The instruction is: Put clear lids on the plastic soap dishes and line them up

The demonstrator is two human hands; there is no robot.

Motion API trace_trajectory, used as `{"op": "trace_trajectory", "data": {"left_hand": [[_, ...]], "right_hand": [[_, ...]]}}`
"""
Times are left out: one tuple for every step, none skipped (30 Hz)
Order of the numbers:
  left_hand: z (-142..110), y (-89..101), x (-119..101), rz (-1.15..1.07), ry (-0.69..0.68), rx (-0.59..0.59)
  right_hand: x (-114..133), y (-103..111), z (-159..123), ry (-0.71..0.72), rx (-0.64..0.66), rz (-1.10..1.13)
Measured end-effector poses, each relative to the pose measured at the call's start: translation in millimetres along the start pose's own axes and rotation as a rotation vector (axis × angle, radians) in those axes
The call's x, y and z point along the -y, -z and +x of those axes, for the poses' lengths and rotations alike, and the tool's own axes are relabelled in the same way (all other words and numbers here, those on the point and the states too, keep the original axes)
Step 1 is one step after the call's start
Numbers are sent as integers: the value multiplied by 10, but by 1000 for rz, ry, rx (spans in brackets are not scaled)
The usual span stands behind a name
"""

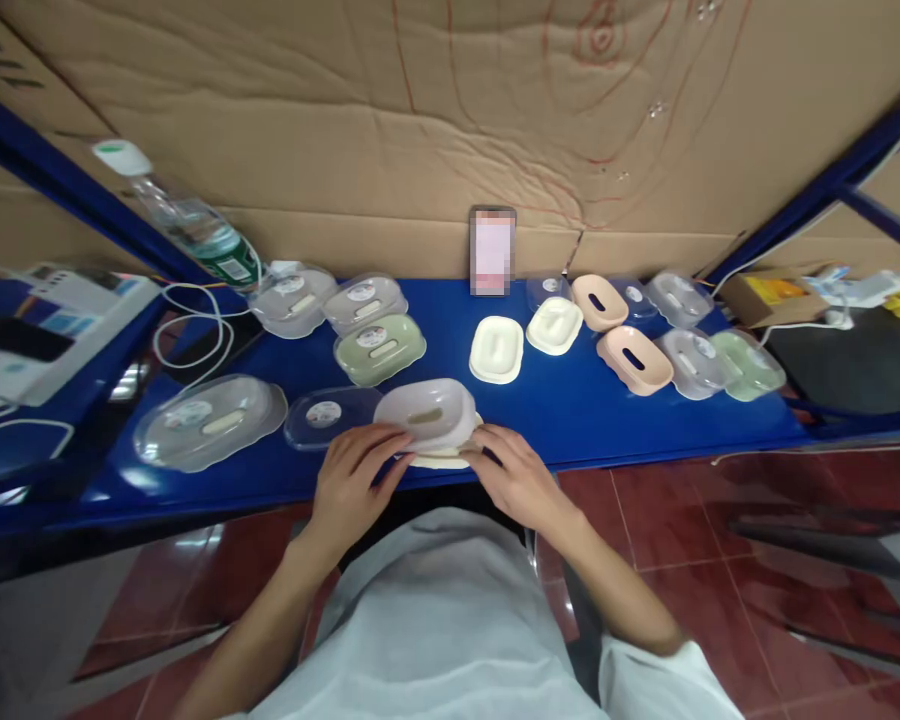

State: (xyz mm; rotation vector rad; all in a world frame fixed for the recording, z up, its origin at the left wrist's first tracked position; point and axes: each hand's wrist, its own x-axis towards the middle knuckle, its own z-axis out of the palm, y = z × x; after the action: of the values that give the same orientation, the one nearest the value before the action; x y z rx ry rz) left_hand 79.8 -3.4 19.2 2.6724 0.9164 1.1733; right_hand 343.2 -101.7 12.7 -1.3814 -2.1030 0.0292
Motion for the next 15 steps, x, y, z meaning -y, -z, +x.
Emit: {"op": "trace_trajectory", "data": {"left_hand": [[8, -10, -10, 10, -23, 41], [9, -17, -19, 11, -45, 78], [4, -20, -28, 5, -64, 109], [-6, -22, -33, -3, -78, 135], [-18, -22, -33, -12, -90, 156], [-33, -21, -28, -22, -98, 173], [-48, -20, -18, -34, -101, 187], [-63, -20, -3, -46, -103, 201], [-78, -21, 15, -59, -105, 216], [-93, -24, 35, -72, -106, 231], [-108, -27, 54, -84, -106, 244], [-123, -32, 72, -93, -104, 256], [-138, -38, 88, -100, -103, 260], [-151, -44, 100, -105, -99, 256], [-162, -49, 108, -106, -91, 247]], "right_hand": [[-31, 8, -17, -32, -45, 3], [-62, 19, -25, -63, -80, 1], [-88, 29, -26, -85, -95, -5], [-107, 34, -21, -94, -83, -12], [-116, 30, -14, -82, -47, -17], [-114, 15, -7, -57, 2, -20], [-103, -10, -4, -32, 47, -23], [-84, -44, -6, -15, 74, -28], [-59, -79, -14, -8, 82, -34], [-32, -112, -26, -12, 78, -43], [-8, -135, -40, -19, 72, -51], [8, -143, -49, -19, 74, -52], [11, -135, -48, -5, 87, -45], [-2, -112, -32, 13, 102, -32], [-34, -77, 1, 24, 114, -22]]}}
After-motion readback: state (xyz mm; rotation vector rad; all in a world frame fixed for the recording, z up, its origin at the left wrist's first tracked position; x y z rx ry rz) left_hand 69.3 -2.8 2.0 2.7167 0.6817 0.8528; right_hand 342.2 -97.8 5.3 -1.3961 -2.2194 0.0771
